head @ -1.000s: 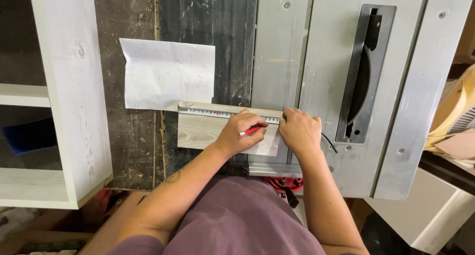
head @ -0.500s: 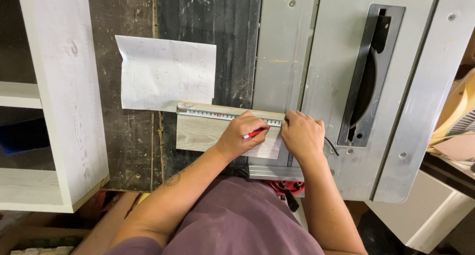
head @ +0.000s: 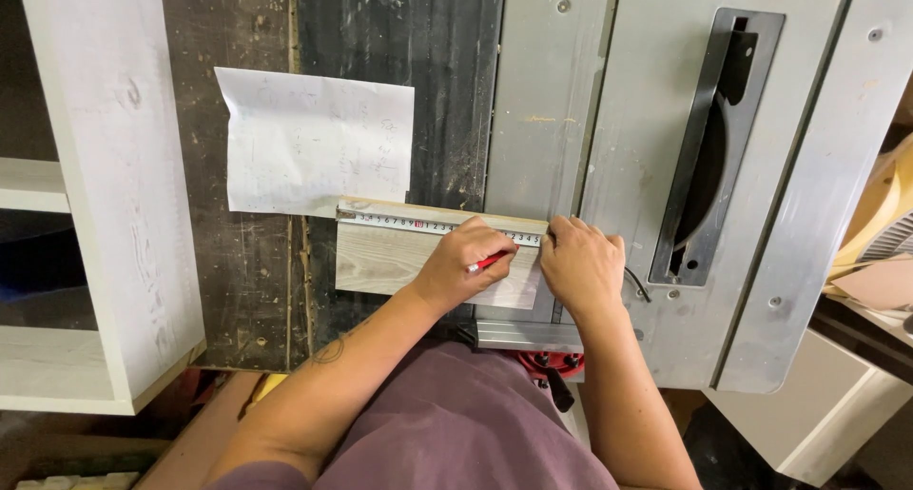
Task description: Measuring, marking, and fitting a small wood panel into a white shelving unit in a workshop.
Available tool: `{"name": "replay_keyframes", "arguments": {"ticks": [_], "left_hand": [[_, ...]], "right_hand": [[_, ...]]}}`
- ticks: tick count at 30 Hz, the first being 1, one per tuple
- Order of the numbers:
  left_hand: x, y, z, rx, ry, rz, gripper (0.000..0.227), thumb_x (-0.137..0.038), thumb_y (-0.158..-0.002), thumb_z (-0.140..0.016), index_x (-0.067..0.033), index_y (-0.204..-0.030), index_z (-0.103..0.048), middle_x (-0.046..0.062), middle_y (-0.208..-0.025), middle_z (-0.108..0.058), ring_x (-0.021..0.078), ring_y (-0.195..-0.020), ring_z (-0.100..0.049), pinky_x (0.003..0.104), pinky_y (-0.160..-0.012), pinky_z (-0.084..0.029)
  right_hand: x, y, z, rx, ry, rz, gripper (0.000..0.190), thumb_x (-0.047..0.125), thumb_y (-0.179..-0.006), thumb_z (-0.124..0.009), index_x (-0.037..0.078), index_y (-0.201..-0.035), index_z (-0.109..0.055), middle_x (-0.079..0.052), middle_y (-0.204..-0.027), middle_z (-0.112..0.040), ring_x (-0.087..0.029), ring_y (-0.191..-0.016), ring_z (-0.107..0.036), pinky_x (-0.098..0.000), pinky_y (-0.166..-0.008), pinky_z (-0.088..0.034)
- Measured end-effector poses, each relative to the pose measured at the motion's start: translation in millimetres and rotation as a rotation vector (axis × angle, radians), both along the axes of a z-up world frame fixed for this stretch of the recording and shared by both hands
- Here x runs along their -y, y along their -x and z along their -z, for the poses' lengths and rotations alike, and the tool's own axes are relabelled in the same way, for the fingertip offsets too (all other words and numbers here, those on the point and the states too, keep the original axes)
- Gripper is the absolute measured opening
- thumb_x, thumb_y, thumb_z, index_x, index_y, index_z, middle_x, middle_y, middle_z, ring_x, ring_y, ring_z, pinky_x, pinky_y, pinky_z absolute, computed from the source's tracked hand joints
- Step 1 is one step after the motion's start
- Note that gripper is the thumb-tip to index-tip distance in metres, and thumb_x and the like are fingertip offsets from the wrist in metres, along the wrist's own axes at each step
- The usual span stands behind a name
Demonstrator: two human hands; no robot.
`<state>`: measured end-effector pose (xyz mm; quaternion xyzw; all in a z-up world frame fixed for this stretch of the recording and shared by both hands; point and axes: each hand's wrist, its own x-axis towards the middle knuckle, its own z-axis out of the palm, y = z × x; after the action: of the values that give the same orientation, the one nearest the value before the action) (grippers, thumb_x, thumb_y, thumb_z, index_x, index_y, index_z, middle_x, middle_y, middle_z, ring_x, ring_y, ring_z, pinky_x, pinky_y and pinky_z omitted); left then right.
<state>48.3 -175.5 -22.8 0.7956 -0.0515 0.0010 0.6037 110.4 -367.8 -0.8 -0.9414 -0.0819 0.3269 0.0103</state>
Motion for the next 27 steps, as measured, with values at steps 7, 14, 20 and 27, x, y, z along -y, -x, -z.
{"name": "replay_keyframes", "arguments": {"ticks": [7, 14, 20, 27], "left_hand": [[2.0, -1.7, -2.6, 0.009, -0.002, -0.014, 0.005, -0.013, -0.096, -0.072, -0.0113, -0.093, -0.074, 0.008, -0.076, -0.071, 0.026, -0.077, -0.068, 0.032, -0.075, -0.059], [3.5, -2.4, -2.4, 0.015, -0.006, -0.019, 0.004, -0.01, -0.095, -0.072, -0.0116, -0.092, -0.075, 0.008, -0.076, -0.071, 0.0263, -0.077, -0.068, 0.033, -0.075, -0.059], [2.7, -2.3, -2.4, 0.015, -0.013, -0.003, 0.005, -0.012, -0.095, -0.072, -0.0118, -0.09, -0.074, 0.008, -0.074, -0.07, 0.0273, -0.075, -0.068, 0.034, -0.073, -0.059], [3.8, 0.5, 3.1, 0.012, 0.012, -0.004, 0.005, -0.014, -0.095, -0.073, -0.0117, -0.091, -0.074, 0.009, -0.074, -0.069, 0.0291, -0.076, -0.067, 0.035, -0.074, -0.059]], "right_hand": [[0.1, 0.3, 0.9, 0.012, -0.01, 0.008, 0.032, 0.041, -0.101, -0.046, 0.022, -0.101, -0.072, -0.002, -0.1, -0.075, -0.028, -0.106, -0.073, -0.0454, -0.099, -0.044], [1.6, 1.9, 4.4, 0.026, -0.007, 0.004, 0.032, 0.041, -0.101, -0.045, 0.023, -0.1, -0.071, -0.002, -0.099, -0.074, -0.027, -0.105, -0.073, -0.0449, -0.099, -0.044], [2.1, 3.0, 5.6, 0.036, -0.01, 0.004, 0.032, 0.042, -0.1, -0.045, 0.023, -0.099, -0.07, -0.002, -0.099, -0.074, -0.028, -0.106, -0.073, -0.0452, -0.099, -0.044], [2.1, 3.2, 4.3, 0.052, -0.008, -0.011, 0.032, 0.042, -0.101, -0.045, 0.022, -0.1, -0.071, -0.003, -0.099, -0.074, -0.028, -0.105, -0.073, -0.0458, -0.098, -0.044]]}}
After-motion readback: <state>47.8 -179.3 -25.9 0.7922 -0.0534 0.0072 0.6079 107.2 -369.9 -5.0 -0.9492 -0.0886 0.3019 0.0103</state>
